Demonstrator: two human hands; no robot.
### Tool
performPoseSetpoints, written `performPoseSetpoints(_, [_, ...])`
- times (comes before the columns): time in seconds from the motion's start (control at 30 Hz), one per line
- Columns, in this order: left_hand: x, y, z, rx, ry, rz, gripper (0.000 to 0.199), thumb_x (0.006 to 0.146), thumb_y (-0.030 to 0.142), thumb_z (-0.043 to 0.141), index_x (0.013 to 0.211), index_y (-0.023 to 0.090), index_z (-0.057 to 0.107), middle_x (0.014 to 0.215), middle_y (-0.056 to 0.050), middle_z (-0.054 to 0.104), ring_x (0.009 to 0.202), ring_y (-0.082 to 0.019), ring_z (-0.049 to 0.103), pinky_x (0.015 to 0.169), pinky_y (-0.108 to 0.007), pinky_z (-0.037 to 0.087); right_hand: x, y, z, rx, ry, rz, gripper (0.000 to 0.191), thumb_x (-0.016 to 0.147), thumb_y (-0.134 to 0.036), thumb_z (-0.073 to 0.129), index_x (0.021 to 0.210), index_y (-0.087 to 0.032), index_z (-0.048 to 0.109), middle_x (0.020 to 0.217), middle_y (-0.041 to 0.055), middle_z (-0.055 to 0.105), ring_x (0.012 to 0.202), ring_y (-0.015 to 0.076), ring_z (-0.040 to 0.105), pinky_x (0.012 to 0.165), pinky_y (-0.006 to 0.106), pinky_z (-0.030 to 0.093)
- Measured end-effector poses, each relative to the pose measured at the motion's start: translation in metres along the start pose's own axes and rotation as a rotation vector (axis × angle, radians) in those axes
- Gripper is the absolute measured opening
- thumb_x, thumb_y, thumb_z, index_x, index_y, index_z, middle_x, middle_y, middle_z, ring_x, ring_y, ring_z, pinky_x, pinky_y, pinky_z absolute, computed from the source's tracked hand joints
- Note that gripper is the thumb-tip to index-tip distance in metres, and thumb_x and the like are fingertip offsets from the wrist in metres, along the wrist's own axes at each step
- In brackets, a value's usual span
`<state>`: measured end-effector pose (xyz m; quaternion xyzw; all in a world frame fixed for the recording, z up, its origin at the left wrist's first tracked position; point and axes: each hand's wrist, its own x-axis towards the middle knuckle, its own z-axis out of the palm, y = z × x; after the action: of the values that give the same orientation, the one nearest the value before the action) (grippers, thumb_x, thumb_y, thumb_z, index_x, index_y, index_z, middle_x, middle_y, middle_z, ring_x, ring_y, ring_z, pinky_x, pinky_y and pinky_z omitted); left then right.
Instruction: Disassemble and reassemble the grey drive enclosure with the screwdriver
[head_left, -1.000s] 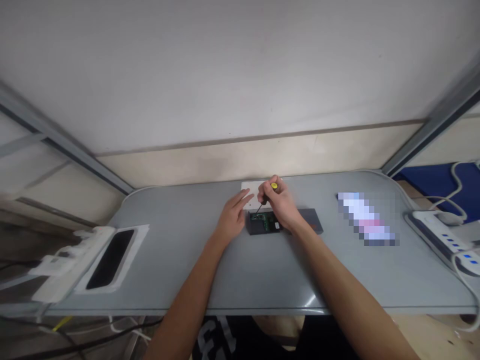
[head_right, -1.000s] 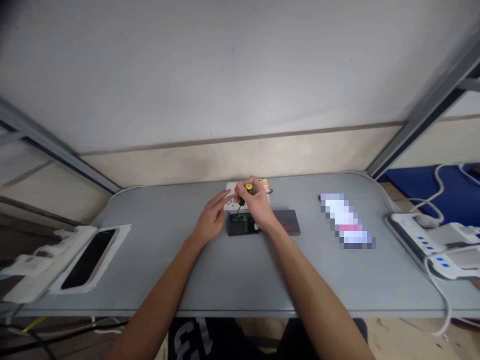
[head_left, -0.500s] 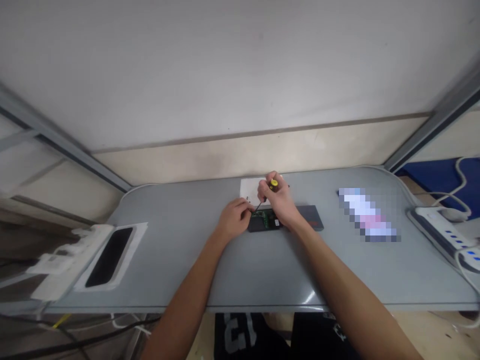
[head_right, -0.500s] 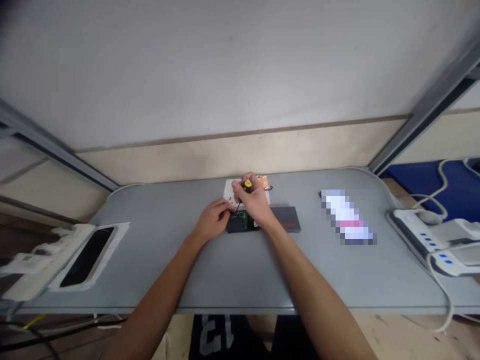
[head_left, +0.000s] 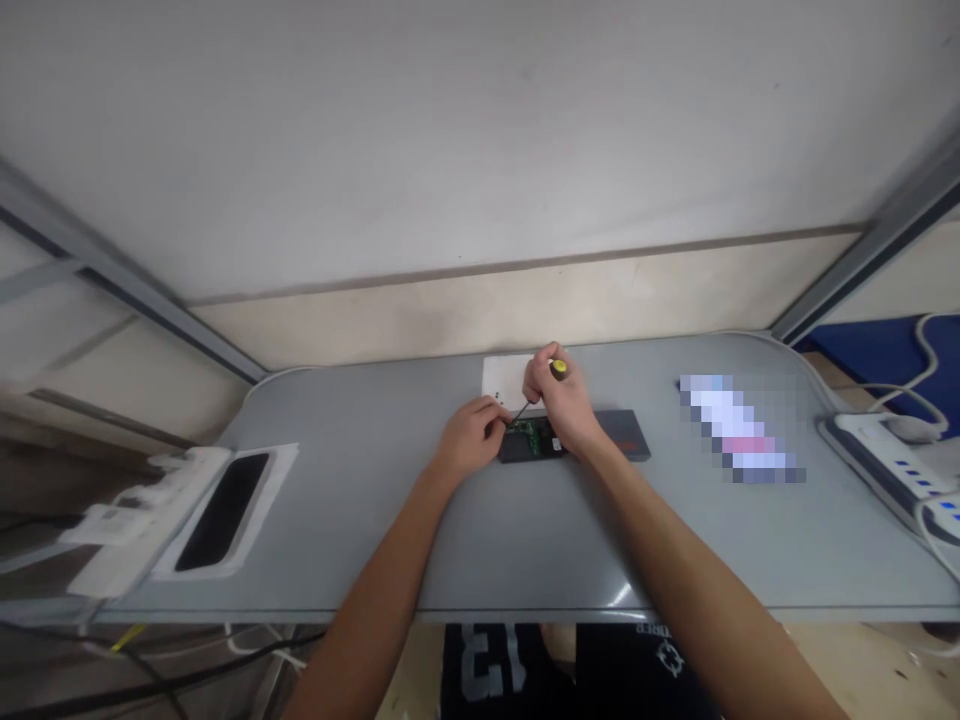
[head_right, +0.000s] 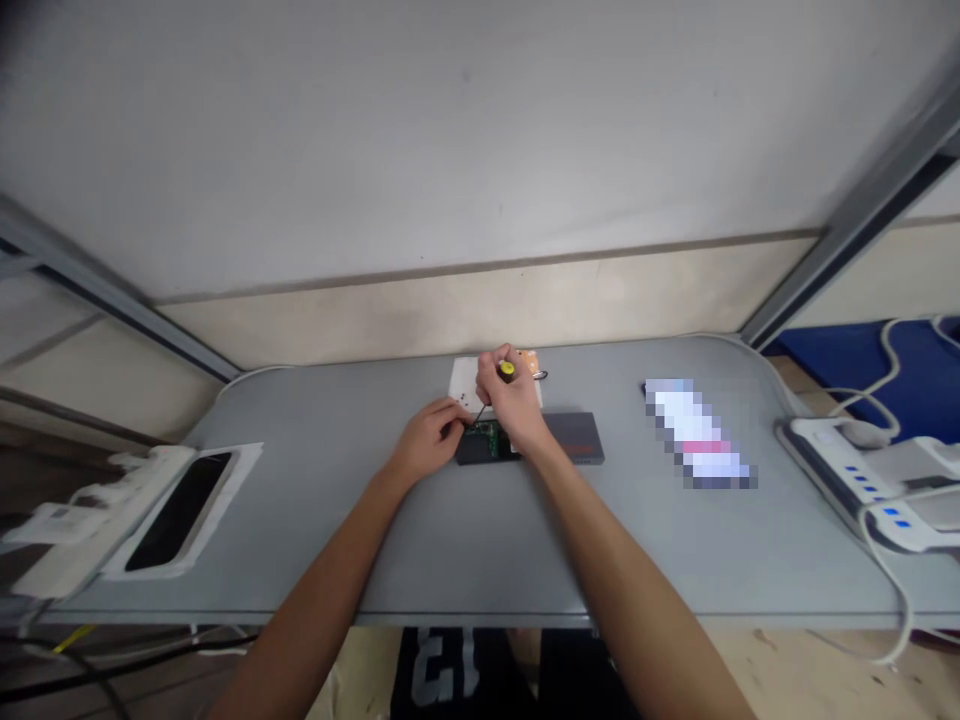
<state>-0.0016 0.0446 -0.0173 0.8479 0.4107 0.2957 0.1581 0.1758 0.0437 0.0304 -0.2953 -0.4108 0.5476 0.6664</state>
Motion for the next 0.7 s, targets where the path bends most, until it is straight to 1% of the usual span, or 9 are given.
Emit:
performPoseSetpoints(0.07, [-0.0001, 0.0001, 0.0004, 0.001, 0.002, -0.008, 0.026, 0.089, 0.004, 0.05, 0.089, 0.021, 0.07, 0.094, -0.003, 0.07, 0.09, -0.018, 0.066, 0.086, -0.032, 0.053, 0.001, -0.0014, 0.0014, 0.023, -0.038, 0.028, 0.042, 0.093, -0.068, 0.056, 0.09, -0.026, 0.055, 0.066, -0.005, 0.04, 0.056, 0.0124, 0.039, 0.055, 0.029, 0.034])
performPoseSetpoints(0.13, [-0.0002, 0.0001, 0.0006, 0.002, 0.003, -0.014, 0.026, 0.089, 0.005, 0.05, 0.089, 0.021, 0.071, 0.094, -0.003, 0.07, 0.089, -0.017, 0.066, 0.085, -0.031, 0.053, 0.0018, -0.0029, 0.0012, 0.079, -0.072, 0.071, 0.043, 0.093, -0.067, 0.054, 0.096, -0.025, 0.062, 0.073, -0.0022, 0.046, 0.061, 0.0133, 0.045, 0.058, 0.03, 0.038])
performPoseSetpoints(0.23, [-0.0006, -0.0003, 0.0008, -0.002, 0.006, -0.012, 0.026, 0.09, 0.005, 0.051, 0.09, 0.021, 0.071, 0.093, -0.003, 0.07, 0.089, -0.017, 0.066, 0.085, -0.03, 0.052, 0.0019, -0.0021, -0.002, 0.12, -0.085, 0.083, 0.035, 0.086, -0.056, 0.072, 0.088, -0.023, 0.063, 0.086, 0.0012, 0.057, 0.072, 0.0137, 0.055, 0.065, 0.029, 0.042])
performPoseSetpoints(0.3, [-0.0006, -0.0006, 0.001, -0.007, 0.003, -0.01, 0.025, 0.09, 0.006, 0.051, 0.09, 0.021, 0.071, 0.094, -0.003, 0.07, 0.089, -0.017, 0.066, 0.085, -0.031, 0.053, 0.0018, 0.0007, -0.0049, 0.109, -0.086, 0.076, 0.036, 0.082, -0.052, 0.079, 0.083, -0.023, 0.057, 0.086, 0.0004, 0.06, 0.073, 0.0138, 0.057, 0.066, 0.029, 0.043])
performPoseSetpoints(0.37, [-0.0004, -0.0006, 0.0011, -0.012, -0.006, -0.013, 0.025, 0.09, 0.006, 0.051, 0.091, 0.021, 0.071, 0.094, -0.003, 0.07, 0.088, -0.017, 0.066, 0.085, -0.031, 0.053, 0.0022, 0.0037, -0.007, 0.076, -0.062, 0.055, 0.04, 0.081, -0.053, 0.08, 0.081, -0.025, 0.051, 0.071, -0.0038, 0.054, 0.063, 0.0126, 0.052, 0.062, 0.028, 0.04])
performPoseSetpoints(0.43, [0.0002, -0.0004, 0.0011, -0.014, -0.012, -0.017, 0.025, 0.09, 0.006, 0.05, 0.091, 0.021, 0.071, 0.094, -0.003, 0.07, 0.088, -0.017, 0.067, 0.085, -0.031, 0.053, 0.0032, 0.0053, -0.0075, 0.03, -0.011, 0.016, 0.043, 0.084, -0.056, 0.077, 0.079, -0.025, 0.047, 0.06, -0.0073, 0.042, 0.055, 0.0112, 0.041, 0.056, 0.028, 0.035])
performPoseSetpoints(0.53, [0.0012, 0.0004, 0.0008, -0.012, -0.013, -0.016, 0.025, 0.089, 0.005, 0.05, 0.09, 0.02, 0.07, 0.093, -0.003, 0.07, 0.089, -0.018, 0.066, 0.084, -0.031, 0.053, 0.005, 0.0029, -0.006, 0.057, 0.011, 0.026, 0.043, 0.09, -0.068, 0.061, 0.086, -0.025, 0.056, 0.062, -0.0063, 0.038, 0.054, 0.0116, 0.036, 0.054, 0.029, 0.033])
performPoseSetpoints(0.63, [0.0015, 0.0011, 0.0004, -0.008, -0.01, -0.018, 0.024, 0.09, 0.006, 0.05, 0.088, 0.02, 0.069, 0.092, -0.003, 0.069, 0.089, -0.018, 0.066, 0.083, -0.031, 0.052, 0.0053, -0.0019, -0.0043, 0.14, -0.034, 0.1, 0.043, 0.091, -0.066, 0.058, 0.101, -0.025, 0.066, 0.073, -0.002, 0.049, 0.063, 0.0134, 0.047, 0.061, 0.03, 0.041])
performPoseSetpoints(0.7, [0.0013, 0.0013, 0.0001, -0.005, -0.009, -0.016, 0.024, 0.09, 0.006, 0.049, 0.089, 0.02, 0.069, 0.093, -0.003, 0.069, 0.09, -0.018, 0.066, 0.085, -0.031, 0.052, 0.0042, -0.0036, -0.0039, 0.143, -0.042, 0.101, 0.036, 0.086, -0.058, 0.07, 0.096, -0.024, 0.066, 0.083, 0.0003, 0.057, 0.072, 0.0141, 0.054, 0.067, 0.03, 0.044])
